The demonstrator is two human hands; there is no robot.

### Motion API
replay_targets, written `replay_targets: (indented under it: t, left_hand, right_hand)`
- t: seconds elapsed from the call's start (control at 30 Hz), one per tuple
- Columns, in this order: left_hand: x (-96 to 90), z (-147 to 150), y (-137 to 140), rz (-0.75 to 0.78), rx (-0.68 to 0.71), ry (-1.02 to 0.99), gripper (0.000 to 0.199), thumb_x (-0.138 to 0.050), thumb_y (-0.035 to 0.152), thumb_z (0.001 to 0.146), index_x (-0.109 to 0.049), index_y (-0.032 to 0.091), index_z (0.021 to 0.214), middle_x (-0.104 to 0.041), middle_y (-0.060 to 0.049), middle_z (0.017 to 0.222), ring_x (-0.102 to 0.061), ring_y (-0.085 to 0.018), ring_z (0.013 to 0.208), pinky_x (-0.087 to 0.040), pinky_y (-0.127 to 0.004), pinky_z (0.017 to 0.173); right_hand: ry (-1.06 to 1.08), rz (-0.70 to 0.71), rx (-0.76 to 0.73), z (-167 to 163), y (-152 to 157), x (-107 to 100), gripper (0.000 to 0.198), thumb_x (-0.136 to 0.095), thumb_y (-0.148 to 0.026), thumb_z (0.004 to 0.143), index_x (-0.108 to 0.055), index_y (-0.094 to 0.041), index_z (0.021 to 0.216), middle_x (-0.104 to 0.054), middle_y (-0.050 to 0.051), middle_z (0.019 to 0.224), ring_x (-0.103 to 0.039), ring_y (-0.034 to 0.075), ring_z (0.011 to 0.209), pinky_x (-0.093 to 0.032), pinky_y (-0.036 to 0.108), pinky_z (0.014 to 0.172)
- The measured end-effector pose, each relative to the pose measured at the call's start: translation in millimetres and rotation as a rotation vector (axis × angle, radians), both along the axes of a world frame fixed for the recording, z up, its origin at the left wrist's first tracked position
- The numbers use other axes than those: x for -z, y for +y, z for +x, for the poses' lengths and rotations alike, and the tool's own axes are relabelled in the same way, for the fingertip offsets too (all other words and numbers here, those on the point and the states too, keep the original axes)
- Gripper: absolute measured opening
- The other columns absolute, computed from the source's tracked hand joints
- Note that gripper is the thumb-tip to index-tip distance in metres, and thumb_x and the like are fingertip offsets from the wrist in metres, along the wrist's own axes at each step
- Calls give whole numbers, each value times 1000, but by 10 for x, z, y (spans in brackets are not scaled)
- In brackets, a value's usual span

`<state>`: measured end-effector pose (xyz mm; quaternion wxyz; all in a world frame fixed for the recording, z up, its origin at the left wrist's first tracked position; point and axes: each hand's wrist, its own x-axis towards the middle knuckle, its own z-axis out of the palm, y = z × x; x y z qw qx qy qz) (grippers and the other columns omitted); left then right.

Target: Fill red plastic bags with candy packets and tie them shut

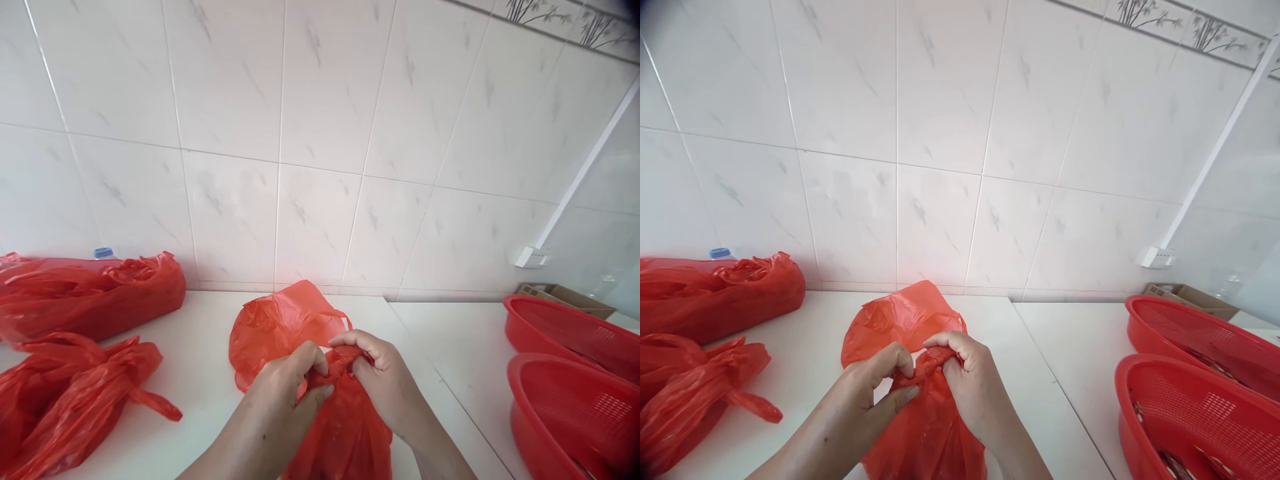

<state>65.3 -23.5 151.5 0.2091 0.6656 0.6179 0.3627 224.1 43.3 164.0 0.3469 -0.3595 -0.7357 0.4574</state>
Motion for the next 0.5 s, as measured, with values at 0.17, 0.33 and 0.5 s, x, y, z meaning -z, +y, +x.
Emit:
replay_targets:
  t: [0.17, 0.33, 0.5]
  left_hand:
    - [49, -4, 22, 60, 6, 59, 9, -46, 17, 81, -43, 23, 74, -56, 6, 72, -48, -11, 62, -32, -22, 56]
    - [16, -15, 3, 89, 39, 185, 13, -44, 14, 81, -40, 23, 71, -56, 5, 69, -49, -13, 60, -31, -24, 54]
    - [-82, -72, -48, 167, 103, 282, 18, -47, 8, 73, -37, 21, 65, -57, 2, 79, -50, -14, 67, -32, -25, 59]
  right_hand:
    - [160, -146, -78, 95, -10, -64, 30, -54, -18, 76, -64, -24, 103, -64, 2, 102, -59, 16, 93, -45, 30, 84]
    - [305, -219, 7, 112, 100, 52, 17, -57, -32, 79, -62, -19, 90, -60, 1, 79, -55, 14, 69, -44, 29, 67]
    - [151, -10, 317, 109, 319, 153, 12, -51, -21, 75, -57, -19, 85, -58, 0, 76, -53, 14, 69, -42, 29, 67]
